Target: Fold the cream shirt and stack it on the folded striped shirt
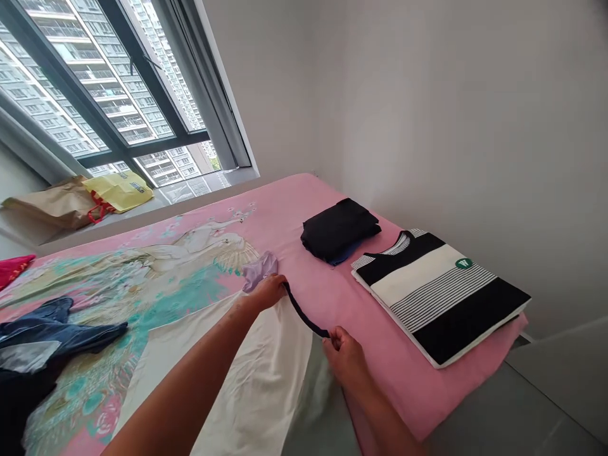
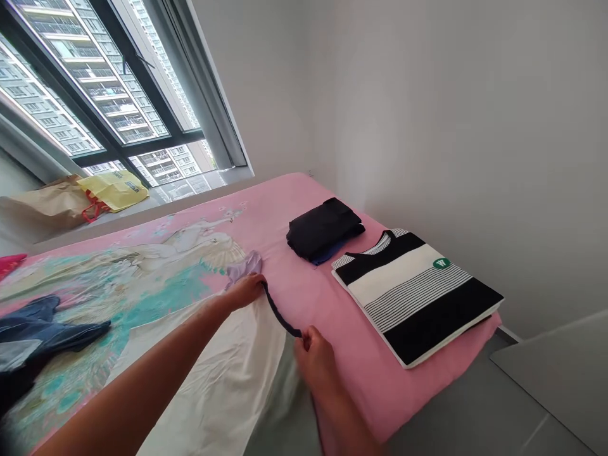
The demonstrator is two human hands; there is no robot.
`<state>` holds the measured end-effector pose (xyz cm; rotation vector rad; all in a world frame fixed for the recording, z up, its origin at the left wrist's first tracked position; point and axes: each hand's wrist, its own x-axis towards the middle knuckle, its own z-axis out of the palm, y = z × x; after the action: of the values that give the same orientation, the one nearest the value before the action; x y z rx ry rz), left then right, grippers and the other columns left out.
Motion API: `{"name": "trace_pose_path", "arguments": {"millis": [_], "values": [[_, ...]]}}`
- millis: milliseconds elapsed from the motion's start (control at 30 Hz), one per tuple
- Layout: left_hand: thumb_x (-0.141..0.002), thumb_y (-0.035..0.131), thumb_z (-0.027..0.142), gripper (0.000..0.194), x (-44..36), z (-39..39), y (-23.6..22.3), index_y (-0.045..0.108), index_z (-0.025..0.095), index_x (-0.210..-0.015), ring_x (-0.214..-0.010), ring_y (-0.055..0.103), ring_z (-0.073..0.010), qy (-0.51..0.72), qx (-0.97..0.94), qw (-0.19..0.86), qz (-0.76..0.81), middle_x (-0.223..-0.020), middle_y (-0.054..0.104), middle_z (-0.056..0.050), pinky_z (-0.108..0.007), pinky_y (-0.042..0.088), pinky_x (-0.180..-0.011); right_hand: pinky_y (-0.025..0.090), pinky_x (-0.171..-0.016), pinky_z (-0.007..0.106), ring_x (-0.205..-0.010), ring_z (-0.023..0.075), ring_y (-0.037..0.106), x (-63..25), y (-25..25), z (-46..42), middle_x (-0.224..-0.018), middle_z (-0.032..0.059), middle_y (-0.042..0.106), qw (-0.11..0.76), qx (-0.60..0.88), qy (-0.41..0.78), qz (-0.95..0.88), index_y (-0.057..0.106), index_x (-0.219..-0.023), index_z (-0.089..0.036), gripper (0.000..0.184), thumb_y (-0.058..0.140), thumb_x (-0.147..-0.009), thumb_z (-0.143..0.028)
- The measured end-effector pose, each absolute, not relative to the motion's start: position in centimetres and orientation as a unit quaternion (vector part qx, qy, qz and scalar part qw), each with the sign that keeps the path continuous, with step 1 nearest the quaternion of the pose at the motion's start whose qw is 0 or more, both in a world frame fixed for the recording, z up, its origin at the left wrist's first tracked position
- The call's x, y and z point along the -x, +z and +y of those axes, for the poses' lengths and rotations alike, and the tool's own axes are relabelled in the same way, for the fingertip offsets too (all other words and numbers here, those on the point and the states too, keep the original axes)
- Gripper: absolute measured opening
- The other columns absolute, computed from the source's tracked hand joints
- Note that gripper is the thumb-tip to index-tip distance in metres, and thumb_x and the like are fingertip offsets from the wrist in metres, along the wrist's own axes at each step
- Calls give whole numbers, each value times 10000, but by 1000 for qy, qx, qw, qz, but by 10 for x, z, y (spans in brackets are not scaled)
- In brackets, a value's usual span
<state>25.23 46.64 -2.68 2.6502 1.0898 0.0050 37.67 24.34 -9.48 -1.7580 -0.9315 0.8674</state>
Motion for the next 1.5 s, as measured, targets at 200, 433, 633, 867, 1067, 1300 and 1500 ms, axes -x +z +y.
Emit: {"name": "trace_pose_path", "arguments": {"millis": [200, 433, 633, 867, 1067, 1300, 1500], "values": [[-833, 408, 165, 291, -301, 456, -55, 648, 210, -991, -923, 593, -172, 38, -931, 170, 320, -1023, 616, -54, -323, 462, -872, 343, -500, 230, -525, 137, 462, -387, -100, 221, -579, -32, 521, 454, 750, 346, -336, 494, -711, -231, 220, 458, -787, -434], [-870, 413, 215, 403, -287, 430, -82, 467, 161, -1265, -1208, 462, -209, 130, -908, 151, 369, -1361, 411, -135, -365, 385, -1016, 398, -537, 261, -552, 166, 546, -394, -108, 210, -651, -11, 613, 390, 777, 372, -326, 532, -874, -247, 234, 478, -770, -450], [-882, 391, 282, 328, -147, 436, -92, 566, 203, -1147, -1207, 463, -193, 197, -874, 85, 436, -1288, 519, -78, -357, 349, -1052, 426, -571, 271, -613, 181, 565, -407, -98, 202, -681, 15, 620, 444, 769, 346, -303, 551, -956, -228, 364, 478, -771, -533], [-836, 365, 306, 397, 63, 471, -109, 586, 159, -1132, -1199, 467, -245, 189, -718, -15, 670, -1256, 545, -113, -413, 333, -1056, 387, -544, 249, -591, 151, 534, -394, -59, 298, -667, -1, 586, 398, 719, 300, -485, 598, -909, -217, 310, 454, -822, -478], [-819, 377, 278, 437, 132, 478, -111, 575, 86, -1157, -1194, 476, -280, 185, -659, -27, 728, -1212, 573, -167, -436, 372, -1026, 415, -847, 382, -1013, 266, 517, -368, -77, 383, -1062, 138, 591, 290, 728, 32, -620, 577, -1050, -150, 301, 486, -804, -297], [-919, 316, 308, 387, 59, 446, -114, 569, 273, -1211, -1296, 386, -154, 121, -906, 61, 401, -1353, 507, -25, -348, 270, -1102, 388, -986, 357, -1095, 198, 492, -322, -107, 355, -1110, 90, 567, 224, 537, 69, -810, 567, -1017, -190, 232, 377, -910, -269], [-906, 282, 485, 584, 61, 484, -115, 266, 237, -1435, -1405, 160, -248, 4, -785, 72, 616, -1521, 217, -61, -549, 61, -1116, 265, -1102, 429, -1325, 236, 319, -371, -145, 375, -1418, 124, 390, 114, 676, 14, -727, 405, -1352, -110, 521, 280, -928, -387]]}}
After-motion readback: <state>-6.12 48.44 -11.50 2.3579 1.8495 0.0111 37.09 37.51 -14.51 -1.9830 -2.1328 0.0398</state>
